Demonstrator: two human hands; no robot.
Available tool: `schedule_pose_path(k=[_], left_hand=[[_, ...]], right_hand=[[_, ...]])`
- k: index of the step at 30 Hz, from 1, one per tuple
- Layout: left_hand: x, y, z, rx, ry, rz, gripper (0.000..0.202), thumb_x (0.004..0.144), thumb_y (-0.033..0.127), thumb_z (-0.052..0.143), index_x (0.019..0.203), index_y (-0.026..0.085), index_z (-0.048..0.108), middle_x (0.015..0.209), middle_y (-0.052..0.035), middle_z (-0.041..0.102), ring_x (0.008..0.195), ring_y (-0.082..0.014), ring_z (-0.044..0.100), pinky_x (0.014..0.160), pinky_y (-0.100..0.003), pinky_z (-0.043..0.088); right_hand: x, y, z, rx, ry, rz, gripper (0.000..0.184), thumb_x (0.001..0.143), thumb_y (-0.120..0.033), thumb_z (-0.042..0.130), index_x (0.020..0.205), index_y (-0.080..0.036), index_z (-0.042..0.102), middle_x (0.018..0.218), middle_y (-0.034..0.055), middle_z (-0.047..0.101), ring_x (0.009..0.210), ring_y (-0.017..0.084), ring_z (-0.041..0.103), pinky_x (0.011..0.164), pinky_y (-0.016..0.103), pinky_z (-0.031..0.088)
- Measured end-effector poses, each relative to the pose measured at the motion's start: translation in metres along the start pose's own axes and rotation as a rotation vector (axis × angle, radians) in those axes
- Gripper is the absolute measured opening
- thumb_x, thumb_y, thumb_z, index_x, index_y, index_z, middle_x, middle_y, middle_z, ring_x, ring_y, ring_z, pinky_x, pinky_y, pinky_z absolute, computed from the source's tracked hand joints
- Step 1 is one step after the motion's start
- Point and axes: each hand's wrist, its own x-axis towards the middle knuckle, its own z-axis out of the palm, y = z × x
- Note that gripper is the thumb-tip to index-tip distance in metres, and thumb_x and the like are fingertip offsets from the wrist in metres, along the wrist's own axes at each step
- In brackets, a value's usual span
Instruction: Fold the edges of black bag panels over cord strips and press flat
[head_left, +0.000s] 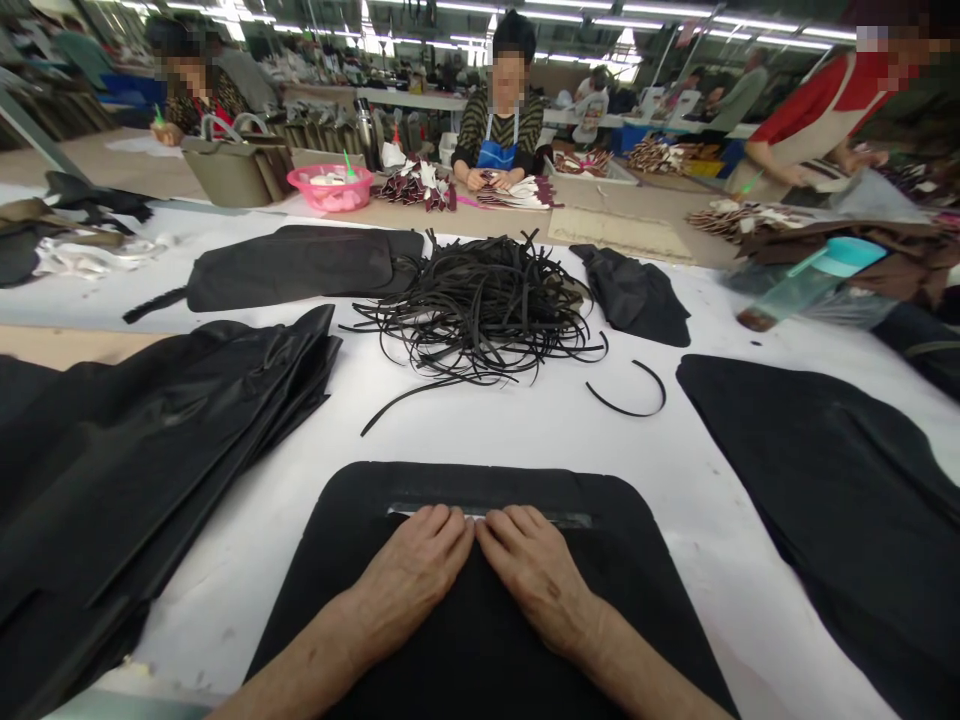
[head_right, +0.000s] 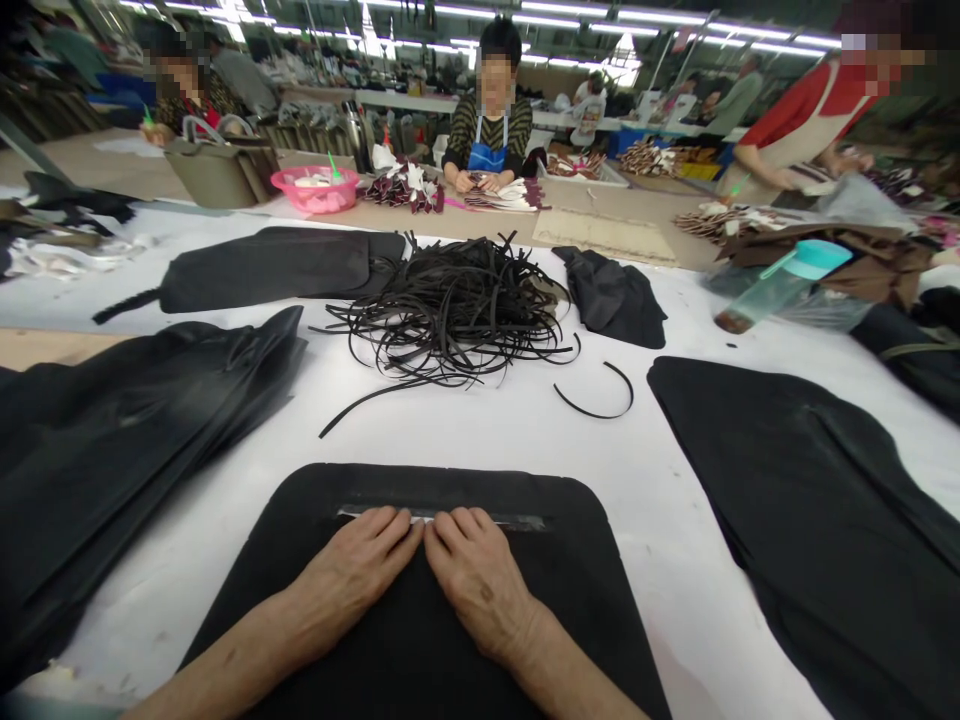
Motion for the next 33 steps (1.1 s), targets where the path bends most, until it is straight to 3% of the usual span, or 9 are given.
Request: schedule_pose_path(k=[8, 15, 20, 26, 30, 33], left_hand=[[-0.022, -0.019, -0.006, -0.014, 0.046, -0.009, 0.037, 0.083, 0.002, 0.038, 0.117, 0.010, 0.050, 0.107, -0.0103, 0.060, 0.093, -0.0211, 0.054, 0.088, -0.035, 0.045], [-0.051, -0.033, 0.011, -0.025, 0.194, -0.058, 0.043, 0.081, 0.001, 0.036, 0.119, 0.013, 0.053, 0.108, -0.0096, 0.062, 0.101, -0.0218, 0.053, 0.095, -0.035, 0.042], [-0.061, -0.042, 0.013, 0.041, 0.242, -0.012, 0.049, 0.078, 0.002, 0.036, 0.122, 0.019, 0.051, 0.111, -0.0052, 0.063, 0.104, -0.0200, 0.054, 0.096, -0.031, 0.042], [-0.072, -0.054, 0.026, 0.154, 0.317, 0.035, 0.054, 0.074, 0.004, 0.039, 0.125, 0.019, 0.046, 0.111, -0.0042, 0.063, 0.101, -0.0187, 0.056, 0.090, -0.024, 0.044], [-0.078, -0.050, 0.042, 0.107, 0.319, -0.105, 0.058, 0.078, 0.005, 0.036, 0.133, 0.022, 0.036, 0.112, -0.0057, 0.060, 0.103, -0.0201, 0.055, 0.093, -0.028, 0.041], [-0.080, -0.046, 0.044, 0.064, 0.291, -0.188, 0.062, 0.078, 0.002, 0.033, 0.135, 0.026, 0.033, 0.115, -0.0052, 0.058, 0.106, -0.0208, 0.053, 0.096, -0.031, 0.040]], right_hand=[[-0.024, 0.023, -0.013, -0.054, -0.042, -0.045, 0.023, 0.088, -0.006, 0.042, 0.106, -0.011, 0.056, 0.090, 0.0078, 0.057, 0.077, 0.020, 0.049, 0.071, 0.034, 0.041], [-0.053, 0.045, -0.024, -0.123, -0.025, -0.067, 0.031, 0.091, -0.005, 0.030, 0.106, -0.009, 0.057, 0.091, 0.0108, 0.059, 0.082, 0.021, 0.052, 0.074, 0.035, 0.044], [-0.069, 0.054, -0.029, -0.178, 0.014, -0.049, 0.029, 0.088, -0.002, 0.034, 0.106, -0.006, 0.057, 0.092, 0.0125, 0.060, 0.083, 0.021, 0.054, 0.075, 0.035, 0.047], [-0.097, 0.059, -0.026, -0.180, -0.048, 0.131, 0.031, 0.089, -0.004, 0.033, 0.111, -0.008, 0.054, 0.101, 0.0136, 0.058, 0.092, 0.023, 0.053, 0.079, 0.036, 0.050], [-0.106, 0.054, -0.024, -0.122, 0.065, 0.320, 0.030, 0.088, -0.003, 0.032, 0.105, -0.010, 0.056, 0.109, 0.0144, 0.056, 0.102, 0.023, 0.051, 0.084, 0.035, 0.050], [-0.103, 0.049, -0.024, -0.113, 0.012, 0.353, 0.037, 0.086, -0.002, 0.036, 0.118, -0.012, 0.051, 0.110, 0.0132, 0.054, 0.103, 0.024, 0.050, 0.085, 0.036, 0.050]])
